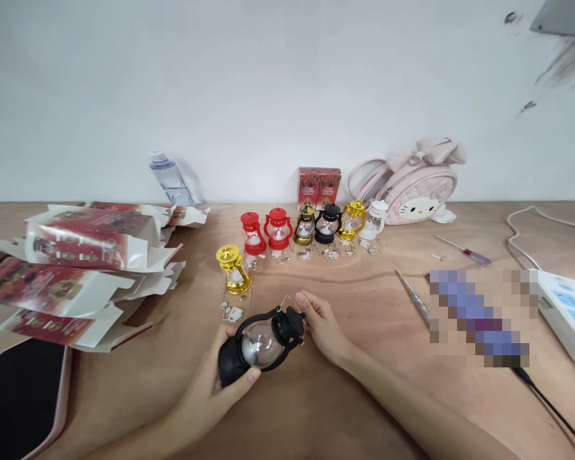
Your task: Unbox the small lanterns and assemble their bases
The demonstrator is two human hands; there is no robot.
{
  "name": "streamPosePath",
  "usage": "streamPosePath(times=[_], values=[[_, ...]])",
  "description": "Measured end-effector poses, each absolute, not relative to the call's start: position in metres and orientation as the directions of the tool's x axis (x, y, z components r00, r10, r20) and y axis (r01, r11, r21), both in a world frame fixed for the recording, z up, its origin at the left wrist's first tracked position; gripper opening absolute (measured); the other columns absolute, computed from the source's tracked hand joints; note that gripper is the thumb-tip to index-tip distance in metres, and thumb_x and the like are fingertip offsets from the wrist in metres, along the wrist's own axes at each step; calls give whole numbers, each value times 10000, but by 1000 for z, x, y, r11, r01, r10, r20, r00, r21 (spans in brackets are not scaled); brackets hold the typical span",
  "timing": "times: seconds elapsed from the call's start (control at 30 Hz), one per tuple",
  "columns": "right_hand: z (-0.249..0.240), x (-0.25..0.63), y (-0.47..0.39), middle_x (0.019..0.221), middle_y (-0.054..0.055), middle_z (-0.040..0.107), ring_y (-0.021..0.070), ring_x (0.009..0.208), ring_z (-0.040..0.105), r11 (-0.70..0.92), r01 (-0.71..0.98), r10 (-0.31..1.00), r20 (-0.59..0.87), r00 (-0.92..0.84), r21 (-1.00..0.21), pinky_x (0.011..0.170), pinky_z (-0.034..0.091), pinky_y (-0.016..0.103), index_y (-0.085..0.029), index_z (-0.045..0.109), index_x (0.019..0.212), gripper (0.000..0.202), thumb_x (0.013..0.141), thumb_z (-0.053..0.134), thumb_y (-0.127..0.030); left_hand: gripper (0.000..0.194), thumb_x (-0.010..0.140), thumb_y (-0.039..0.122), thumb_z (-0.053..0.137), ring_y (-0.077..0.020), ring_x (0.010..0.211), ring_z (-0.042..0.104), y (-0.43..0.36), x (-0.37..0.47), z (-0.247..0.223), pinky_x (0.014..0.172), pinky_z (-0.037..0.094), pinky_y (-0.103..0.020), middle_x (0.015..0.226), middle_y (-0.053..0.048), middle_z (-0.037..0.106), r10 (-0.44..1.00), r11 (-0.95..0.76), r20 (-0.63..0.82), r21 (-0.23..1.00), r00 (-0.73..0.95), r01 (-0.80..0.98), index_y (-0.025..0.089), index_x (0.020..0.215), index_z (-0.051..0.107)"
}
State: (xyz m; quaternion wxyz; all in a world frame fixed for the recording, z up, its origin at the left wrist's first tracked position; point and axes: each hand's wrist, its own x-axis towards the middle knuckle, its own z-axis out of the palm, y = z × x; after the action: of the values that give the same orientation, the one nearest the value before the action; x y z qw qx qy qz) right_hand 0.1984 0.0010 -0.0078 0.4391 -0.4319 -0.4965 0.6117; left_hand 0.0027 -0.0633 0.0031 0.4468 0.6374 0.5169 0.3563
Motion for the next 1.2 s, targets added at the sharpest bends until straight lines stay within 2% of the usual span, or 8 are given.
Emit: streamPosePath(times=[0.33,0.53,0.7,0.8,0.93,1.03,1.1,1.2], values=[[-15,197,0,515,-60,330,76,447,243,-112,-122,974,-84,-211,-986,414,204,205,-195,395,579,523,769,494,-672,279,755,375,596,-165,730,527,-64,4,1,634,427,-273,801,-1,528,978,-41,-30,943,207,331,215,907,425],[-18,199,2,555,-49,364,82,495,304,-1,-146,995,14,-100,-989,455,261,209,-188,409,592,494,790,517,-627,282,735,377,601,-187,769,541,-59,5,1,689,443,-307,813,-9,543,988,33,-86,928,129,370,208,901,450],[-11,191,0,482,-86,269,53,435,195,-232,-271,962,-178,-209,-934,401,172,181,-195,355,547,553,666,625,-662,311,750,382,592,-179,778,566,-57,8,2,661,460,-287,851,-5,549,997,39,-57,958,57,285,216,942,412],[-4,187,-1,464,-103,227,47,417,131,-305,-376,937,-206,-281,-875,374,140,175,-201,350,555,523,676,657,-606,333,735,382,606,-163,776,570,-55,9,3,651,466,-264,840,7,534,999,44,-39,974,-24,223,217,933,395],[-4,193,8,454,-118,184,62,397,92,-226,-490,971,-157,-178,-842,350,146,180,-210,417,643,435,731,623,-584,369,688,359,644,-156,763,573,-56,7,3,673,474,-266,824,10,541,989,-65,90,977,-117,202,216,919,394],[-10,203,20,433,-124,210,74,392,114,-115,-481,993,-113,-33,-869,361,169,181,-222,482,765,362,736,637,-548,372,677,297,666,-164,767,579,-59,4,3,686,477,-284,844,-4,556,952,-269,296,932,-82,243,221,936,411],[-13,209,27,471,-102,362,78,407,228,1,-401,998,-26,62,-916,405,251,190,-227,504,819,332,744,641,-521,384,681,279,678,-169,764,572,-63,3,1,675,473,-292,849,-7,550,884,-448,467,863,-28,234,237,969,428],[-15,212,30,638,-32,561,103,547,445,154,-79,987,149,63,-985,549,373,232,-213,557,807,264,796,604,-472,415,691,288,703,-158,671,528,-71,3,-8,575,437,-279,789,5,515,787,-609,615,765,46,208,276,1026,459]])
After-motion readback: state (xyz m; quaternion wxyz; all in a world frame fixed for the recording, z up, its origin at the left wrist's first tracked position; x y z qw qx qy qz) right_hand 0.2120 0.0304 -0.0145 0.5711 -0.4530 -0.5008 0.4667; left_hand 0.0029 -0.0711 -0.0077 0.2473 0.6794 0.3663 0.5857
